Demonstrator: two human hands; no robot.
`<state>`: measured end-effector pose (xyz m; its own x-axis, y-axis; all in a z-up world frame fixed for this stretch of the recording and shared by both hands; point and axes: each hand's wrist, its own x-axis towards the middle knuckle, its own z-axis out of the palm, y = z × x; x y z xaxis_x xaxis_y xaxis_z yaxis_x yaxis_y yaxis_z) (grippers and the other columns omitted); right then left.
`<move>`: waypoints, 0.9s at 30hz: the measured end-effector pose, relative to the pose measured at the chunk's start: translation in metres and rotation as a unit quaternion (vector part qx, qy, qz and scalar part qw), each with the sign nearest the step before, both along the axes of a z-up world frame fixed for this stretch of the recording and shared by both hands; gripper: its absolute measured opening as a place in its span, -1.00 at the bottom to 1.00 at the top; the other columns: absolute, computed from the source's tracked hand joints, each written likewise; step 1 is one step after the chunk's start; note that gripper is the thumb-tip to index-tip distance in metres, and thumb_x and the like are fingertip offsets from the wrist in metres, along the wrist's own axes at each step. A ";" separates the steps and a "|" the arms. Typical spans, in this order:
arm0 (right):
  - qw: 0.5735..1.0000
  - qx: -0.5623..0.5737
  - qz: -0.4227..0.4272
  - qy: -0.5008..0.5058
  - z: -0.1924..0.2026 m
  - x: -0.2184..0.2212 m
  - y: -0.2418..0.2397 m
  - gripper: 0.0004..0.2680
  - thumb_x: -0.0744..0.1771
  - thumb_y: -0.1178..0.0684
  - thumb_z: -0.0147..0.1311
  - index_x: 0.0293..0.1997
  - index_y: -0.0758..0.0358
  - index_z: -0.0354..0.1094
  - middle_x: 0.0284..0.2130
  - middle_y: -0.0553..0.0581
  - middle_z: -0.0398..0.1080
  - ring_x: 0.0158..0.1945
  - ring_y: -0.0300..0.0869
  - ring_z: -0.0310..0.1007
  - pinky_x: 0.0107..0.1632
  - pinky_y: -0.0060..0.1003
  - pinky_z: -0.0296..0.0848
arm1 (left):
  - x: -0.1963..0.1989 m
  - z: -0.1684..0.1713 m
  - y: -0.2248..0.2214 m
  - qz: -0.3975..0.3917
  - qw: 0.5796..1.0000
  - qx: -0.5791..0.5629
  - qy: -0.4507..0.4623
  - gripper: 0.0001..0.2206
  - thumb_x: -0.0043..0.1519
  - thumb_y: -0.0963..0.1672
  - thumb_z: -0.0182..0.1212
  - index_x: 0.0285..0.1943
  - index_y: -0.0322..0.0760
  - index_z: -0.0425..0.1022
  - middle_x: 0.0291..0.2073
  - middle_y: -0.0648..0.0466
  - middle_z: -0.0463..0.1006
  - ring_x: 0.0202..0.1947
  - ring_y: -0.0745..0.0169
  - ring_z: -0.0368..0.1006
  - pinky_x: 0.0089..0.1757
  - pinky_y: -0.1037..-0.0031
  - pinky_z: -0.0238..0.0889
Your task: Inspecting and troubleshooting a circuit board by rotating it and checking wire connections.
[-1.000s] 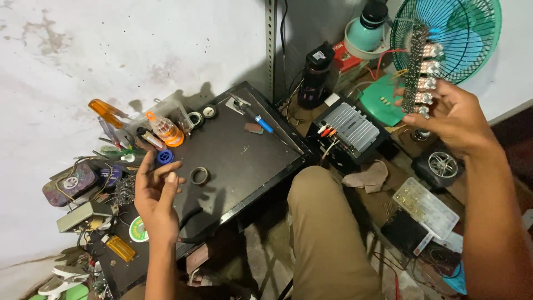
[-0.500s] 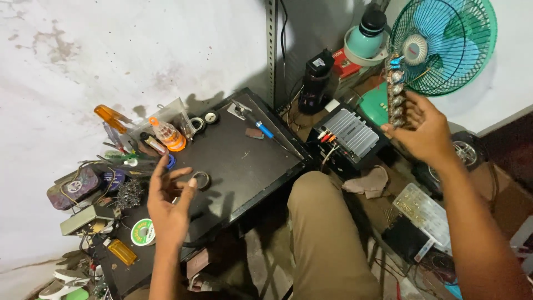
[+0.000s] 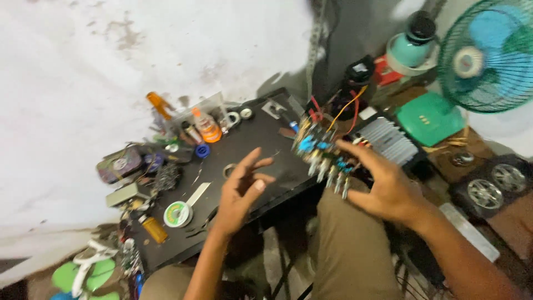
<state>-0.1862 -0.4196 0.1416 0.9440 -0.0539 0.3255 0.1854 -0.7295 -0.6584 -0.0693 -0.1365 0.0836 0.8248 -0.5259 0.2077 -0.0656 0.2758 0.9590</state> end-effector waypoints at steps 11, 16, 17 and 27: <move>0.983 0.075 0.150 0.077 -0.009 0.027 0.054 -0.37 0.13 0.29 0.33 0.38 0.36 0.19 0.23 0.38 0.37 0.30 0.23 0.33 0.30 0.16 0.27 | 0.009 -0.009 0.022 0.004 0.998 -0.063 0.019 -0.26 0.12 0.00 0.43 0.43 -0.48 0.30 0.31 -0.28 0.39 0.21 -0.06 0.39 0.11 0.18 0.34; 0.983 0.135 0.106 0.064 -0.019 0.035 0.061 -0.38 0.14 0.22 0.40 0.37 0.25 0.25 0.23 0.22 0.40 0.34 0.05 0.33 0.35 0.05 0.24 | 0.008 -0.010 0.013 0.022 0.990 -0.131 0.052 -0.16 0.05 0.08 0.48 0.44 -0.46 0.28 0.26 -0.16 0.42 0.17 0.12 0.39 0.11 0.28 0.35; 0.969 0.226 0.079 0.054 -0.027 0.037 0.063 -0.32 0.13 0.26 0.40 0.42 0.26 0.16 0.22 0.21 0.37 0.27 -0.02 0.34 0.32 -0.03 0.28 | 0.007 -0.015 0.010 0.035 0.979 -0.179 0.086 -0.15 0.05 0.08 0.48 0.44 -0.47 0.26 0.22 -0.21 0.45 0.14 0.04 0.43 0.07 0.27 0.38; 0.759 0.649 0.043 -0.029 -0.042 0.046 0.132 -0.42 0.25 0.28 0.18 0.48 0.39 0.04 0.19 0.21 0.33 0.17 -0.15 0.39 0.23 -0.24 0.42 | -0.003 -0.032 -0.001 0.075 0.927 -0.279 0.239 -0.16 0.00 0.07 0.48 0.44 -0.36 0.25 0.13 -0.16 0.55 0.05 0.03 0.53 0.02 0.24 0.42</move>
